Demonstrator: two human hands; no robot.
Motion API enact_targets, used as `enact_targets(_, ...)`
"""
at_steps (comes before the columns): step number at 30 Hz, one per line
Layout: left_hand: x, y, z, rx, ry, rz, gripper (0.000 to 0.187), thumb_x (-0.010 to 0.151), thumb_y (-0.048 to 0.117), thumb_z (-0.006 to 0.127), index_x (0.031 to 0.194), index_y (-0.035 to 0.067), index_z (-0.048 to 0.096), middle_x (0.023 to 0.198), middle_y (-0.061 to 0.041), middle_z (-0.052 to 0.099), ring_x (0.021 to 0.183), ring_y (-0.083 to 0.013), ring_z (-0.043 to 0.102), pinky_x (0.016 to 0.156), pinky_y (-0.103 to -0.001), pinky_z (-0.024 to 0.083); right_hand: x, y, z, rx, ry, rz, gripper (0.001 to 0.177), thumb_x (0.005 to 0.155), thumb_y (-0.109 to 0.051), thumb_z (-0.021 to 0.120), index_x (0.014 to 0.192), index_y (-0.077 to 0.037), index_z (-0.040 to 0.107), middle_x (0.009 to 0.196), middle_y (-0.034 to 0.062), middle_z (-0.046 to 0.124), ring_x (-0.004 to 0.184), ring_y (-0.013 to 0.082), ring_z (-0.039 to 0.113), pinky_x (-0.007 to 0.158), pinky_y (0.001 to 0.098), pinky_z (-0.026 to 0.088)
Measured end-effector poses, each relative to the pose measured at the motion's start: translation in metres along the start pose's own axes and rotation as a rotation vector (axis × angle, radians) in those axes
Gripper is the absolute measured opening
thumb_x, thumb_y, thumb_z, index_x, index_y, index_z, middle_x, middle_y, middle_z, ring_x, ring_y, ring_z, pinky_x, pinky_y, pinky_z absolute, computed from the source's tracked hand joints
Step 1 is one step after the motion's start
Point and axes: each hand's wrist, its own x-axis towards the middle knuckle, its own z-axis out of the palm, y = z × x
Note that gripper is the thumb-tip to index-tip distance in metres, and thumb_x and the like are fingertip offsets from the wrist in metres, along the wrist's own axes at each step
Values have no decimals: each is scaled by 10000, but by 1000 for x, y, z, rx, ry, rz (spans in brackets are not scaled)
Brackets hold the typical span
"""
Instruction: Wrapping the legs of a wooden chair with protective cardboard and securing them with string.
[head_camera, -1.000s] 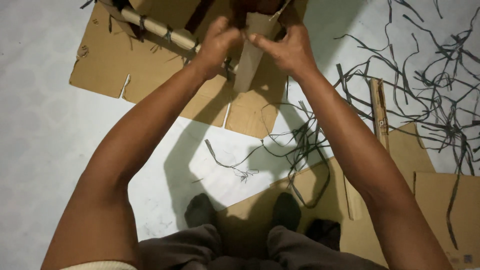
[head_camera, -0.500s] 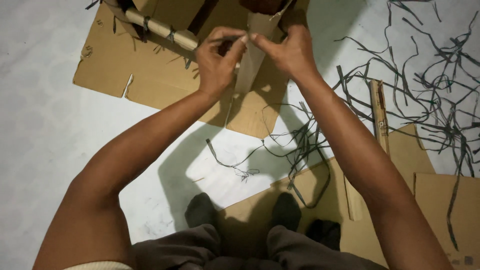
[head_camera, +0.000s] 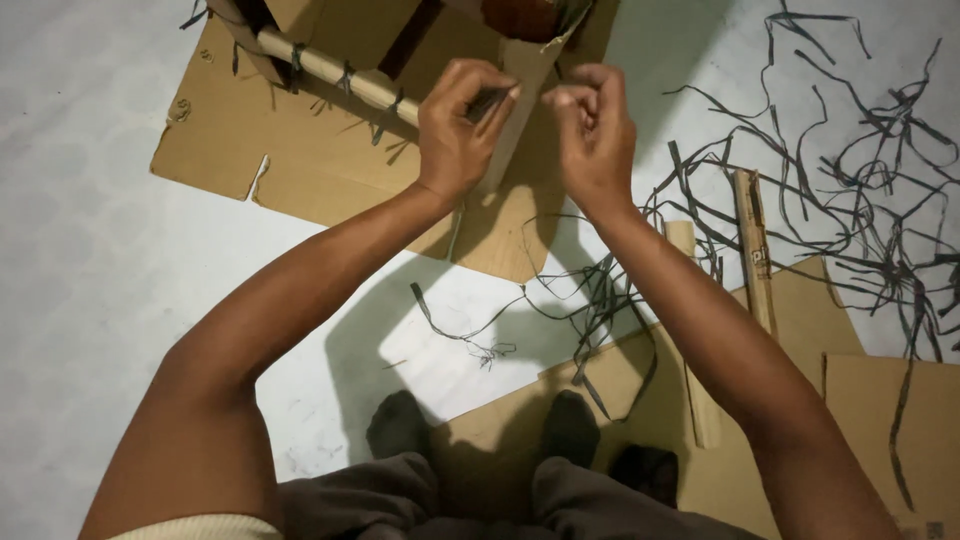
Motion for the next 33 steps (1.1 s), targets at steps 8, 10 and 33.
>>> enact_targets(8, 5, 0, -5, 81, -90, 184, 212, 856, -110, 726, 1026, 14, 713, 1043, -52, 628, 835, -168, 605, 713, -292, 494, -8, -18, -16, -4, -191, -144, 200, 1028, 51, 509, 1218, 39, 569, 1125, 195, 737, 1018, 275, 745, 890, 361, 628)
enact_targets(10, 8, 0, -8, 112, -95, 221, 204, 844, -96, 739, 1013, 17, 716, 1023, -51, 632, 834, -183, 609, 720, -304, 498, -7, -7, -16, -60, -217, -181, 278, 976, 105, 528, 1241, 34, 575, 1166, 196, 740, 794, 197, 638, 661, 293, 529)
enact_targets(33, 53, -15, -44, 614, -305, 964, 99, 1006, 181, 751, 1104, 188, 744, 1304, 121, 722, 926, -79, 620, 778, -209, 546, 9, -10, -8, -389, -284, -402, 164, 919, 45, 713, 1048, -38, 654, 1075, 109, 731, 1086, 270, 684, 1192, 573, 375)
